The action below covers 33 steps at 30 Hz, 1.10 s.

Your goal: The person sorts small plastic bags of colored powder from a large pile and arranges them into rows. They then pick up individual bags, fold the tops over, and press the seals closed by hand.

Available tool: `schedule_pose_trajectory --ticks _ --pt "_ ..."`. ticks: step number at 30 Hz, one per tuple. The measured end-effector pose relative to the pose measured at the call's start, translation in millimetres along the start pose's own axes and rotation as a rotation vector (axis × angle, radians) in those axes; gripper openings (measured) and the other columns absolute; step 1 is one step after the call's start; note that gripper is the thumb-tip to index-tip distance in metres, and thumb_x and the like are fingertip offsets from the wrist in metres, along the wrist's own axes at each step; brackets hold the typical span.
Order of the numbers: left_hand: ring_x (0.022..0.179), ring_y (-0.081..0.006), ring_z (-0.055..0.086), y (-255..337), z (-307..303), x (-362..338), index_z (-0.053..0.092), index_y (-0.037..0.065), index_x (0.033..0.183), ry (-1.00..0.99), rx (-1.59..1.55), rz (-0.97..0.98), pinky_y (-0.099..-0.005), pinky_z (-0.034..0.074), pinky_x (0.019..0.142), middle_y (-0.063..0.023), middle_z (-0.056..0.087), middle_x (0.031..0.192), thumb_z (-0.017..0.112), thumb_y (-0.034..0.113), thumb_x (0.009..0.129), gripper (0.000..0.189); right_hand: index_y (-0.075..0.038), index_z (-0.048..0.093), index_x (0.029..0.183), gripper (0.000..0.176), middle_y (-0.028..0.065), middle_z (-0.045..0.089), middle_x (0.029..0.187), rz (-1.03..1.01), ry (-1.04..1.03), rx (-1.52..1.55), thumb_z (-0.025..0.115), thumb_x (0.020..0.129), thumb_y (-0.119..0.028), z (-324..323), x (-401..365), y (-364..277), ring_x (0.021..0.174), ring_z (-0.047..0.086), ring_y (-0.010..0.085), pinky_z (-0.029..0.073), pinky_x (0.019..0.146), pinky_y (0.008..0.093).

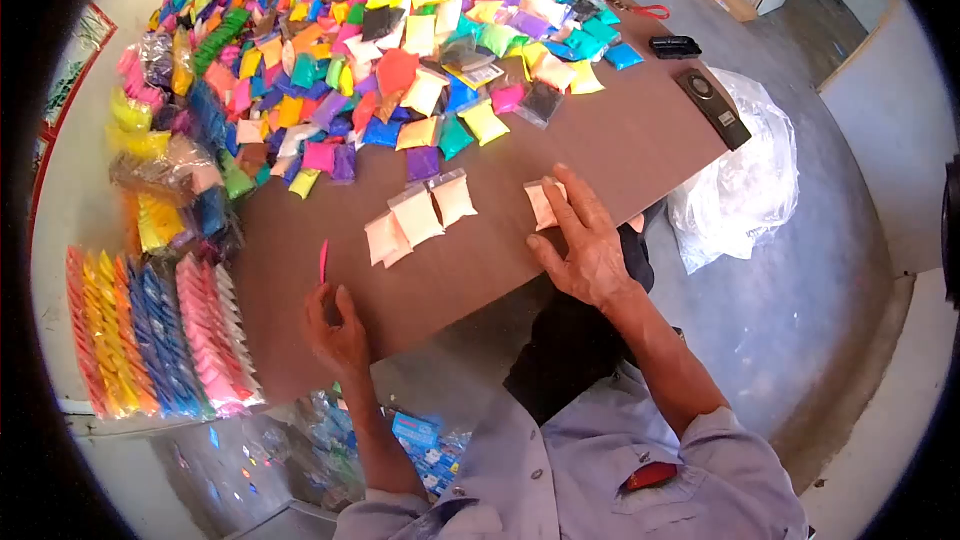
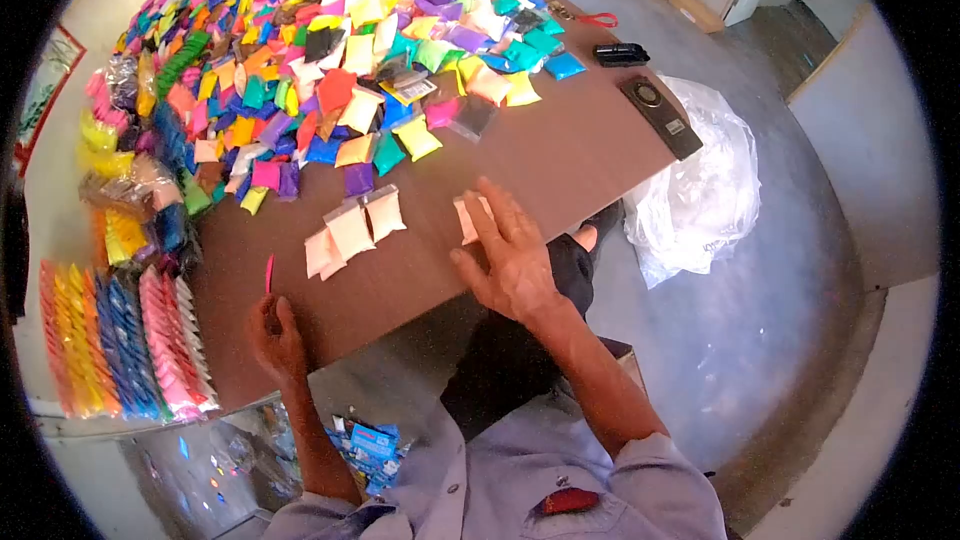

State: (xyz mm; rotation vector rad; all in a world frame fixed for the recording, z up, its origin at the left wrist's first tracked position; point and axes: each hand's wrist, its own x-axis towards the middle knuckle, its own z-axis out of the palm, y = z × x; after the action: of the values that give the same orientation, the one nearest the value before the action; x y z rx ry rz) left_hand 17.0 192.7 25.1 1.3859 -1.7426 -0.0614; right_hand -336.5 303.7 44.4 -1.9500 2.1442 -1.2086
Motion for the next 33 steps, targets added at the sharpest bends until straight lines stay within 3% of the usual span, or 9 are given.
schedule_pose_trajectory --ticks 3,4,9,11,15,17,21,29,33 --pt "0.102 -0.0269 0.067 -5.9 2.8 2.7 0.068 0.0 0.112 -0.014 0.063 0.04 -0.0374 0.055 0.087 -0.0155 0.068 0.111 0.074 0.01 0.093 0.022 0.001 0.055 0.141 0.063 0.0216 0.05 0.149 -0.035 -0.048 -0.048 0.075 0.088 -0.027 2.6 -1.6 2.6 0.137 0.05 0.0383 0.038 0.114 0.0511" --pt "0.102 -0.027 0.066 -5.1 2.2 4.7 0.068 0.0 0.112 -0.028 -0.008 -0.027 -0.0374 0.054 0.087 -0.0153 0.068 0.11 0.073 0.01 0.094 0.022 0.001 0.055 0.141 0.062 0.0216 0.051 0.148 -0.06 -0.106 -0.113 0.074 0.089 -0.028 3.3 -1.6 3.3 0.136 0.051 0.0382 0.038 0.115 0.0508" --pt "0.098 -0.0255 0.066 -15.7 2.3 10.1 0.067 -0.001 0.113 -0.104 -0.031 -0.081 -0.036 0.054 0.087 -0.0139 0.068 0.107 0.071 0.011 0.095 0.022 0.001 0.058 0.137 0.059 0.021 0.055 0.144 -0.05 -0.058 -0.114 0.072 0.089 -0.031 9.0 -2.0 5.8 0.133 0.053 0.0371 0.039 0.113 0.051" --pt "0.096 -0.0239 0.066 -18.2 5.3 6.6 0.067 -0.001 0.111 -0.122 -0.061 -0.227 -0.0351 0.053 0.086 -0.0134 0.067 0.106 0.071 0.011 0.095 0.021 0.001 0.058 0.136 0.059 0.0208 0.057 0.143 -0.06 -0.023 -0.131 0.073 0.089 -0.031 8.0 -1.4 6.6 0.132 0.054 0.037 0.04 0.112 0.0509" --pt "0.094 -0.024 0.066 -10.3 2.6 9.1 0.067 -0.001 0.11 -0.029 -0.047 -0.161 -0.0355 0.054 0.085 -0.0131 0.068 0.103 0.072 0.012 0.094 0.021 0.001 0.058 0.135 0.058 0.0203 0.059 0.139 -0.051 -0.023 -0.064 0.074 0.088 -0.028 1.5 4.6 5.3 0.131 0.055 0.0378 0.042 0.111 0.0481" --pt "0.091 -0.0244 0.067 0.7 -6.9 12.4 0.068 -0.001 0.109 -0.127 -0.023 -0.172 -0.0361 0.054 0.085 -0.0129 0.069 0.1 0.072 0.012 0.092 0.021 0.0 0.059 0.134 0.058 0.0202 0.059 0.14 -0.022 -0.017 0.022 0.077 0.086 -0.027 -2.6 5.7 3.1 0.13 0.056 0.0378 0.044 0.108 0.0484" --pt "0.085 -0.0254 0.069 7.2 -5.8 12.2 0.07 -0.002 0.105 -0.046 0.029 -0.078 -0.0375 0.055 0.08 -0.0148 0.072 0.098 0.072 0.014 0.093 0.02 -0.001 0.055 0.14 0.061 0.0203 0.056 0.143 -0.008 0.019 0.018 0.074 0.089 -0.028 -1.4 1.3 1.8 0.134 0.052 0.0382 0.041 0.112 0.0471" --pt "0.096 -0.0298 0.066 3.2 -3.8 11.5 0.069 -0.001 0.106 -0.143 0.017 -0.133 -0.0399 0.053 0.088 -0.0165 0.068 0.105 0.074 0.014 0.091 0.022 0.002 0.055 0.139 0.06 0.0205 0.056 0.143 -0.059 -0.012 -0.063 0.072 0.091 -0.031 0.5 -5.2 8.4 0.134 0.053 0.0369 0.04 0.113 0.0501" --pt "0.097 -0.0315 0.065 -0.1 0.1 8.3 0.069 0.0 0.102 -0.087 0.05 -0.058 -0.0411 0.052 0.088 -0.0158 0.069 0.106 0.073 0.01 0.088 0.019 0.002 0.056 0.137 0.059 0.0207 0.057 0.142 -0.06 0.014 -0.045 0.072 0.091 -0.03 1.0 -6.1 10.1 0.132 0.054 0.0369 0.04 0.112 0.0502"
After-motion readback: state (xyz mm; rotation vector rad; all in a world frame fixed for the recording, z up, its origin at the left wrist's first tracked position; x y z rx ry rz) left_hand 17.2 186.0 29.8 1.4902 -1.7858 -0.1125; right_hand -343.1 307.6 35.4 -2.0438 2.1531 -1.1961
